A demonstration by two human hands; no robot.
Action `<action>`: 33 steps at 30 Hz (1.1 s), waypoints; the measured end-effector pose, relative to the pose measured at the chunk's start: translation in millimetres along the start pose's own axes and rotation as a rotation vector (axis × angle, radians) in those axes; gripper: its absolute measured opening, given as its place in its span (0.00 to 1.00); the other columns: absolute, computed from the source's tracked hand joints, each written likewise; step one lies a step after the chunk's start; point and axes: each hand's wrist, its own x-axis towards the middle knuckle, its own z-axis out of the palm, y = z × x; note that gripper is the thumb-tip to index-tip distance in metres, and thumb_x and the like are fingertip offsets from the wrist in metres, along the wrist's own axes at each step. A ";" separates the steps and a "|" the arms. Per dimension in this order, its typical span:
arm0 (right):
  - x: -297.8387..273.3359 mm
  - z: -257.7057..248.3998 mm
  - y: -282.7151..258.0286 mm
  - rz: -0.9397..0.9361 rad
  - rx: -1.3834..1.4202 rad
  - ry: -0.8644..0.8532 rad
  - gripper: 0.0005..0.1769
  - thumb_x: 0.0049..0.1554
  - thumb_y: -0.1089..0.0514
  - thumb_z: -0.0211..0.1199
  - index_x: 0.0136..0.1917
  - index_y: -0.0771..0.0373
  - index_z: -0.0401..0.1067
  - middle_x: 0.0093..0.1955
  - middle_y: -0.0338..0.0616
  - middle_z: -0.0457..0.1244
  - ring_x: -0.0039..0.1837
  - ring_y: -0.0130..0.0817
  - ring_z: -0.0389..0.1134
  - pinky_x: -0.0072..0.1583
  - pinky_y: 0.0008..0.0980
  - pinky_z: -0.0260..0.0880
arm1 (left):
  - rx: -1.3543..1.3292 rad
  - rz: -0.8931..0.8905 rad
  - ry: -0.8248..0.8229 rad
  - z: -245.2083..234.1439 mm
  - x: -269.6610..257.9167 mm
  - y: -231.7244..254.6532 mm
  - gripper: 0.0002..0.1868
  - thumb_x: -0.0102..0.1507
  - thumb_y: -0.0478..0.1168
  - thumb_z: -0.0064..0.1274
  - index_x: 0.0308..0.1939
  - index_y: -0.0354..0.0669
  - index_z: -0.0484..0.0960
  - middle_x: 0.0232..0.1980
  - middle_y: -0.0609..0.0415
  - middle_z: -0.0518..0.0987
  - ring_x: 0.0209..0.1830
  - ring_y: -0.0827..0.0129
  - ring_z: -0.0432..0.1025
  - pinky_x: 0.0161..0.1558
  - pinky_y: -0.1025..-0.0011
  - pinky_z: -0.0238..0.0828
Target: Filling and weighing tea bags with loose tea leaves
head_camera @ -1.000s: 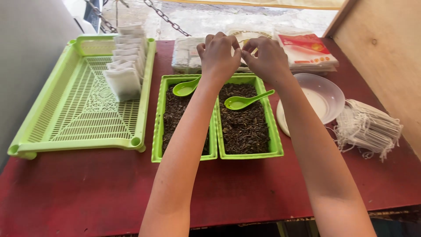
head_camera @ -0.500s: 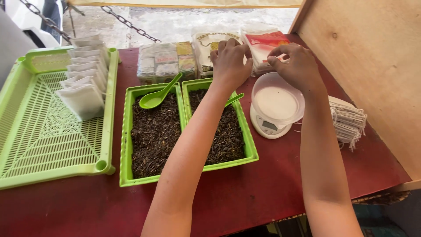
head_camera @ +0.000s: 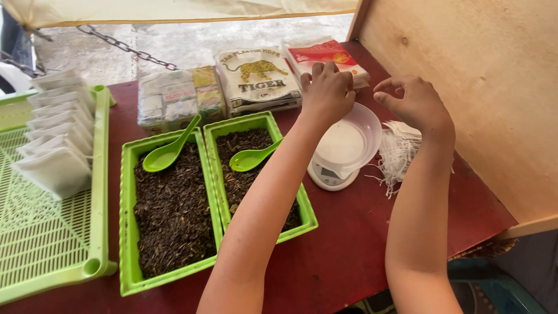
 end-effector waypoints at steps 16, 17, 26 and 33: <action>-1.0 8.7 108.0 0.210 0.131 -0.262 0.27 0.49 0.48 0.69 0.62 0.53 0.79 0.62 0.46 0.70 0.73 0.52 0.64 0.72 0.54 0.61 | 0.160 0.159 -0.164 103.4 14.9 55.5 0.14 0.54 0.56 0.59 0.39 0.58 0.86 0.52 0.51 0.71 0.65 0.52 0.57 0.61 0.49 0.53; -1.5 9.4 109.3 0.226 0.135 -0.278 0.26 0.48 0.49 0.69 0.62 0.53 0.79 0.65 0.49 0.69 0.74 0.54 0.62 0.72 0.54 0.60 | 0.168 0.169 -0.155 110.6 15.4 56.4 0.14 0.53 0.56 0.60 0.39 0.61 0.87 0.51 0.52 0.71 0.64 0.53 0.58 0.61 0.49 0.54; 12.1 31.1 144.3 0.268 0.107 -0.300 0.22 0.47 0.42 0.72 0.53 0.48 0.83 0.55 0.44 0.73 0.73 0.48 0.64 0.73 0.50 0.61 | 0.199 0.193 -0.125 152.7 6.4 71.4 0.10 0.54 0.55 0.61 0.35 0.63 0.89 0.47 0.55 0.73 0.60 0.58 0.60 0.59 0.52 0.53; 9.9 24.0 133.2 0.246 0.175 -0.216 0.20 0.54 0.44 0.67 0.55 0.53 0.81 0.55 0.48 0.72 0.69 0.46 0.67 0.69 0.49 0.63 | 0.197 0.198 -0.010 148.8 4.8 76.8 0.10 0.57 0.53 0.58 0.35 0.58 0.89 0.46 0.54 0.73 0.60 0.57 0.59 0.61 0.51 0.51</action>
